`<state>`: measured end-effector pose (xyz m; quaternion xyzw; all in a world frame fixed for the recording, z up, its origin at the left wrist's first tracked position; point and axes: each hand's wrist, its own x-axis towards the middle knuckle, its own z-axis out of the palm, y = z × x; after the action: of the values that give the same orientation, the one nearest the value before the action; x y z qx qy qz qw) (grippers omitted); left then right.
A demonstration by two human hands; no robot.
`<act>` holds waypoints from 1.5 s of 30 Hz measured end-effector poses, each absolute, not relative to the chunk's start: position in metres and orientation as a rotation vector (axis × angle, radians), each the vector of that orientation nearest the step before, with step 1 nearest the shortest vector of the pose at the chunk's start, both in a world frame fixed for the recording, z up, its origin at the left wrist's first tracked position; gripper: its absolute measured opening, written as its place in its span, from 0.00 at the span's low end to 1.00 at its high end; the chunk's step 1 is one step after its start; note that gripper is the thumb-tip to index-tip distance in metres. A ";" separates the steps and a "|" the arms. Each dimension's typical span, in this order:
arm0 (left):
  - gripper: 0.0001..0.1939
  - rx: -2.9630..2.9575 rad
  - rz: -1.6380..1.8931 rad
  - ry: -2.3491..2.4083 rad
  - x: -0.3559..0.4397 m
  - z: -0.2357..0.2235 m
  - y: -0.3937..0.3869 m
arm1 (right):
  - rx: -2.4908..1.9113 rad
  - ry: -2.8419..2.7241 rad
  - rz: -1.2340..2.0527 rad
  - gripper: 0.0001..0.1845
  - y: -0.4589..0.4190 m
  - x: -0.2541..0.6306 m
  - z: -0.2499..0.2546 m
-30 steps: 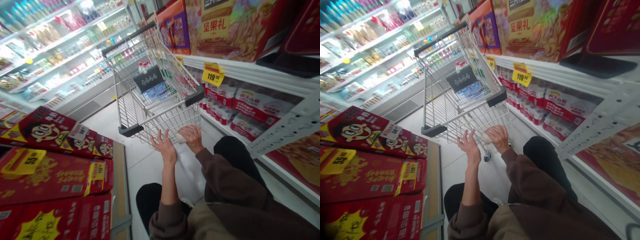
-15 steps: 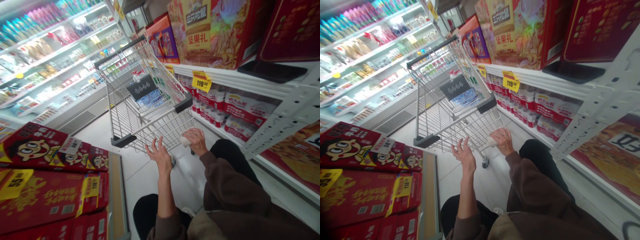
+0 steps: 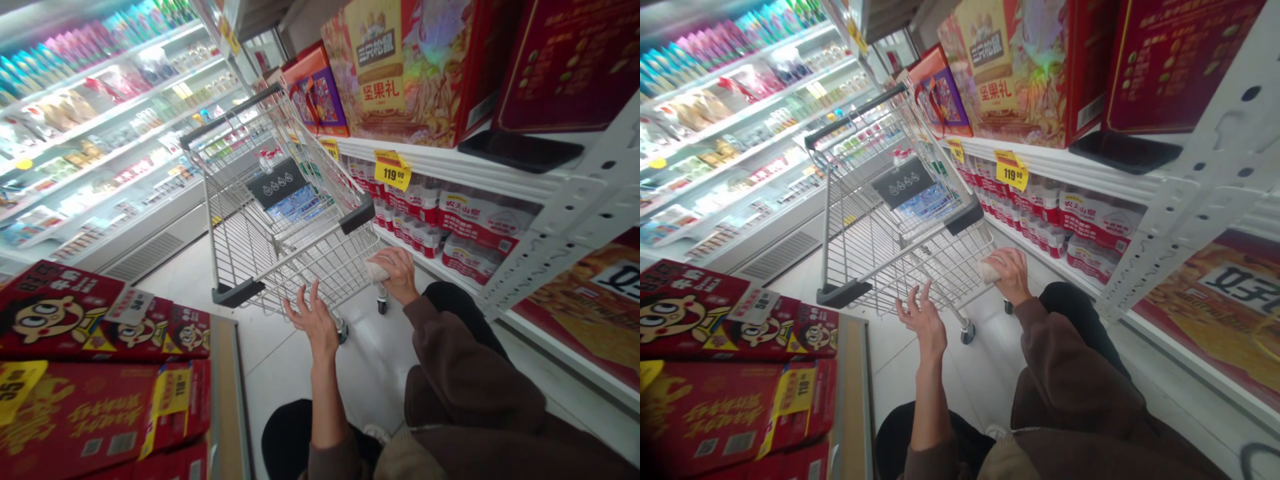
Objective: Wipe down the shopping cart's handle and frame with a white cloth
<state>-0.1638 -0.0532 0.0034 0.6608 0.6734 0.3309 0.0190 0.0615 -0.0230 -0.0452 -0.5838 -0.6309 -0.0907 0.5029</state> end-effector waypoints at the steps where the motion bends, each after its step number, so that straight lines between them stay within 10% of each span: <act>1: 0.28 2.053 1.032 2.096 -0.164 0.003 -0.053 | -1.404 -1.486 -0.241 0.13 -0.021 0.063 -0.042; 28: 0.25 1.961 1.070 2.099 -0.156 0.005 -0.061 | -1.399 -1.023 -0.015 0.25 -0.017 0.050 -0.008; 38: 0.23 2.043 2.037 2.084 -0.242 0.099 -0.029 | -1.255 -1.220 -0.446 0.26 -0.033 0.064 0.098; 45: 0.27 2.408 1.290 1.722 -0.289 0.154 0.015 | -1.422 -1.670 -0.366 0.26 -0.017 0.012 0.138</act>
<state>-0.2892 0.0149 0.1535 0.7451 0.5327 0.3990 -0.0438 0.0124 -0.0171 0.1381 -0.5733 -0.6733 -0.1475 0.4430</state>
